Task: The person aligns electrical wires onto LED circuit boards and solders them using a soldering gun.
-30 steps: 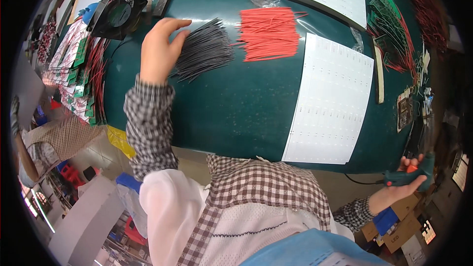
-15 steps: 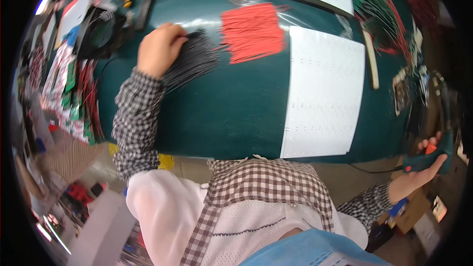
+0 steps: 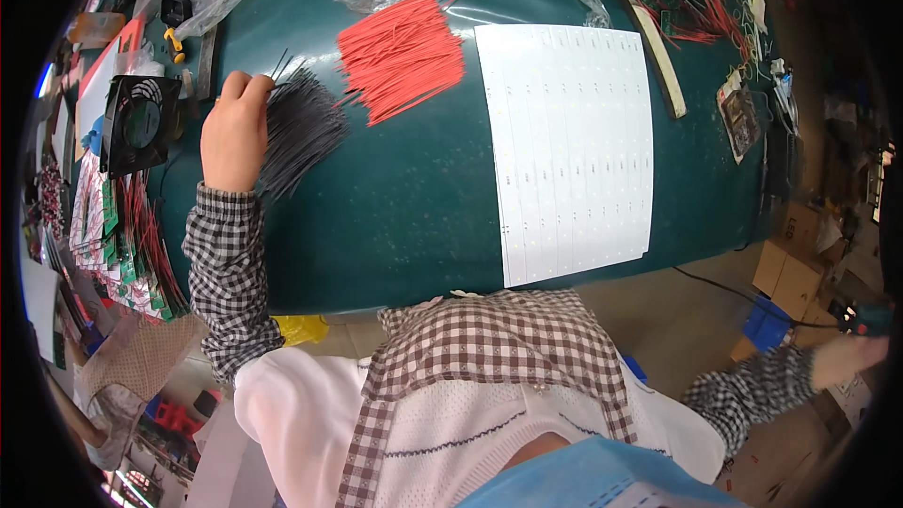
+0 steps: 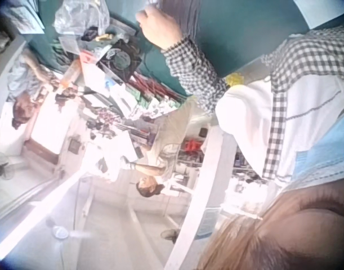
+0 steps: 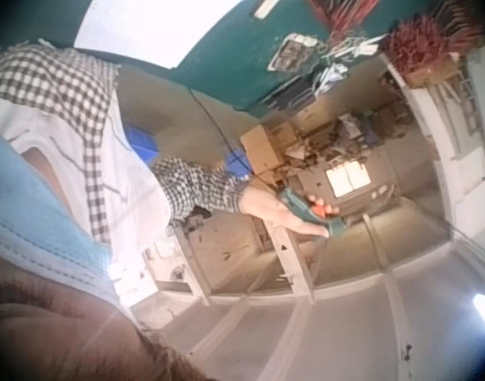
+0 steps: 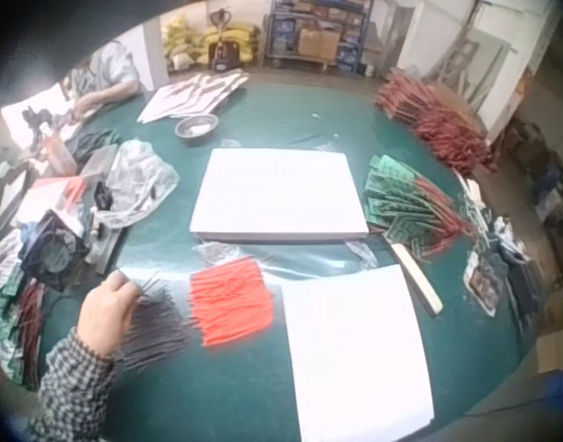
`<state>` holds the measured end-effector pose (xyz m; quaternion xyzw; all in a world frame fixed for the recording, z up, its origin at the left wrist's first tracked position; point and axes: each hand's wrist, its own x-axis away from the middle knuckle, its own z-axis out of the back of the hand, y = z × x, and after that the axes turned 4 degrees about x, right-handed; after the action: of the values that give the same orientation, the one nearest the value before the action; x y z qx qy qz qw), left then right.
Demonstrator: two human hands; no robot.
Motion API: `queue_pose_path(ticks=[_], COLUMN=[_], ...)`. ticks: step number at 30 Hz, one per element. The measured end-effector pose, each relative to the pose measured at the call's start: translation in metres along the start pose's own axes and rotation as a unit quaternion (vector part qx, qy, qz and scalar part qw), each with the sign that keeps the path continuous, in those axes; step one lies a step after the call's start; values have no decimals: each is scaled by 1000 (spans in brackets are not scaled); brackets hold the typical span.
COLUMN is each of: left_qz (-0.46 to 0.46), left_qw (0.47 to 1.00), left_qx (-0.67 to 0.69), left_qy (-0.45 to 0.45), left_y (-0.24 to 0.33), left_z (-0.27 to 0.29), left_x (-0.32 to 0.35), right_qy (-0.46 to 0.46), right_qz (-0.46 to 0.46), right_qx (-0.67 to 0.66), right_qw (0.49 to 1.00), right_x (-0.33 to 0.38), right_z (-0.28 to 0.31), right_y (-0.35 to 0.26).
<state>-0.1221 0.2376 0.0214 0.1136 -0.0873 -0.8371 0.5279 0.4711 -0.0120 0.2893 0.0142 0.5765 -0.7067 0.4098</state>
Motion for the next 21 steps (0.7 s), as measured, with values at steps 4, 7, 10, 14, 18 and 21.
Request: queue_pose_path(ticks=[4, 7, 10, 14, 18, 21], left_qz=[-66, -221, -277, -315, -287, -236], left_qw=[988, 950, 919, 896, 920, 971], left_qx=[-141, -218, -270, -267, -229, 29], left_qy=[-5, -21, -80, -159, -138, -21], left_y=[37, 83, 129, 157, 155, 151], left_z=[31, 40, 15, -25, -36, -45], left_x=[-5, -2, -10, -28, -25, -21], right_qy=[-60, -118, -156, -184, -203, -211], right_qz=[-118, -222, -264, -283, -301, -291], right_qx=[-73, -200, -295, -314, -299, -283], right_qw=[989, 947, 905, 887, 882, 889], right_x=[50, 103, 144, 173, 180, 178], right_z=[-52, -96, -132, -158, -164, -170], right_y=[55, 93, 108, 105, 100, 98])
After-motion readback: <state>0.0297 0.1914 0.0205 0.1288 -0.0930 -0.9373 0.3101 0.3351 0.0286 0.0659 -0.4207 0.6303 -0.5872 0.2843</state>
